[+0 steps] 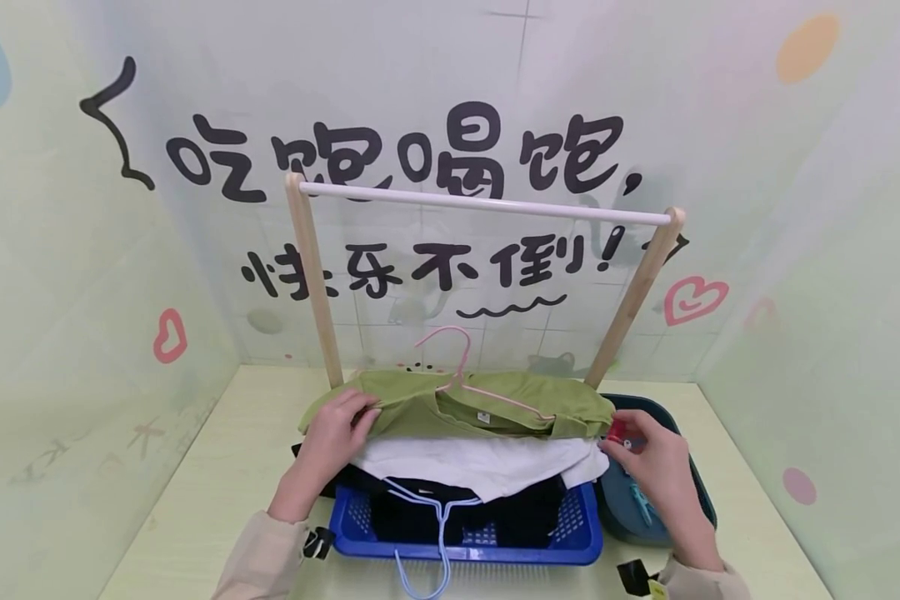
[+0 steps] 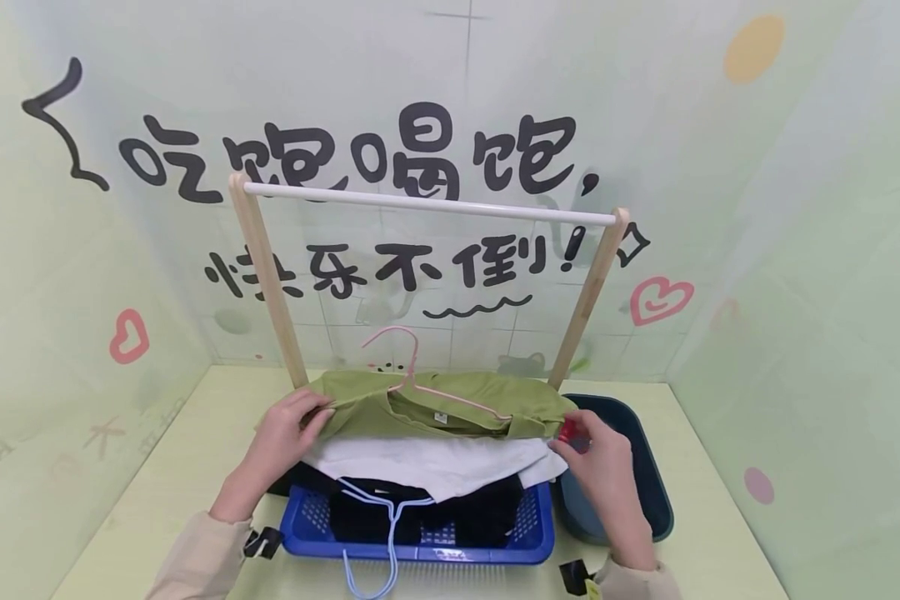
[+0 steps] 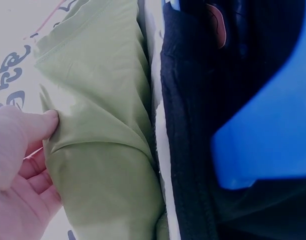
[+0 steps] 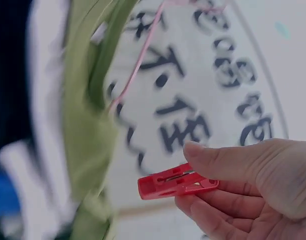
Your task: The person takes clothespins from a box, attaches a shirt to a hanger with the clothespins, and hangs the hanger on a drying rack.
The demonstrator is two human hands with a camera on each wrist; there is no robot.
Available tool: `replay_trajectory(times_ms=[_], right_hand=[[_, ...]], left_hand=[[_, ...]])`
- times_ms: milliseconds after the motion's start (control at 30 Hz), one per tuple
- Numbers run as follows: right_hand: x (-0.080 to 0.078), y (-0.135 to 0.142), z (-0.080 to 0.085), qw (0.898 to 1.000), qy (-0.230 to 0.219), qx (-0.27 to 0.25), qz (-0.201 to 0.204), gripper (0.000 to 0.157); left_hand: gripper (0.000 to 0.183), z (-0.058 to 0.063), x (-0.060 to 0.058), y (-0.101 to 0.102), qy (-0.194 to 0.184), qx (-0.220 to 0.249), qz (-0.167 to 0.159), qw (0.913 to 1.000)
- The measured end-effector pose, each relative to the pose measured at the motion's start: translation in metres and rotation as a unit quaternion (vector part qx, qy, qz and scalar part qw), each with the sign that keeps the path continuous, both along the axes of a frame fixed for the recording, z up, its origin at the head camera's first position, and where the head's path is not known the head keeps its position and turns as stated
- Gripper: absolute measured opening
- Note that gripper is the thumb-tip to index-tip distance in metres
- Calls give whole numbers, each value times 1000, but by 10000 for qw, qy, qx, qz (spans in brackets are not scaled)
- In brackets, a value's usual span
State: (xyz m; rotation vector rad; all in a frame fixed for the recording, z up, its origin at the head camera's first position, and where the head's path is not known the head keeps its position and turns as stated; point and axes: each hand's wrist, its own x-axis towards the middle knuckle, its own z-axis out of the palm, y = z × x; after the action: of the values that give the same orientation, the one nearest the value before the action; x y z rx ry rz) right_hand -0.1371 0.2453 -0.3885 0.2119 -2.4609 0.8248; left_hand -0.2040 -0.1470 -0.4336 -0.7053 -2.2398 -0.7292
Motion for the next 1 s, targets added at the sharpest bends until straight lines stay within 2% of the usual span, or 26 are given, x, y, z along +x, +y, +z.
replay_trajectory(times_ms=[67, 133, 467, 600, 733, 833, 1000], right_hand=[[-2, -12, 8, 9992, 271, -89, 284, 39], [-5, -24, 15, 9977, 303, -191, 569, 39], [-21, -87, 36, 9835, -221, -768, 1625, 37], [-27, -111, 42, 9691, 3, -930, 2284, 37], [-37, -136, 42, 9435, 480, -934, 3143, 37], [-46, -155, 39, 9287, 761, -802, 3539, 37], [-56, -181, 32, 9252, 870, -732, 3621, 34]], left_hand=[[16, 1, 0, -1, 10, 48, -5, 10000], [16, 1, 0, -1, 28, 101, -13, 9999], [15, 1, 0, -1, 77, 237, -122, 9996], [15, 3, 1, 0, 86, 257, -147, 9995], [15, 4, 1, -1, 105, 265, -144, 9995], [15, 5, 1, -1, 112, 263, -116, 9995], [14, 8, 4, -1, 47, 167, -18, 9998]])
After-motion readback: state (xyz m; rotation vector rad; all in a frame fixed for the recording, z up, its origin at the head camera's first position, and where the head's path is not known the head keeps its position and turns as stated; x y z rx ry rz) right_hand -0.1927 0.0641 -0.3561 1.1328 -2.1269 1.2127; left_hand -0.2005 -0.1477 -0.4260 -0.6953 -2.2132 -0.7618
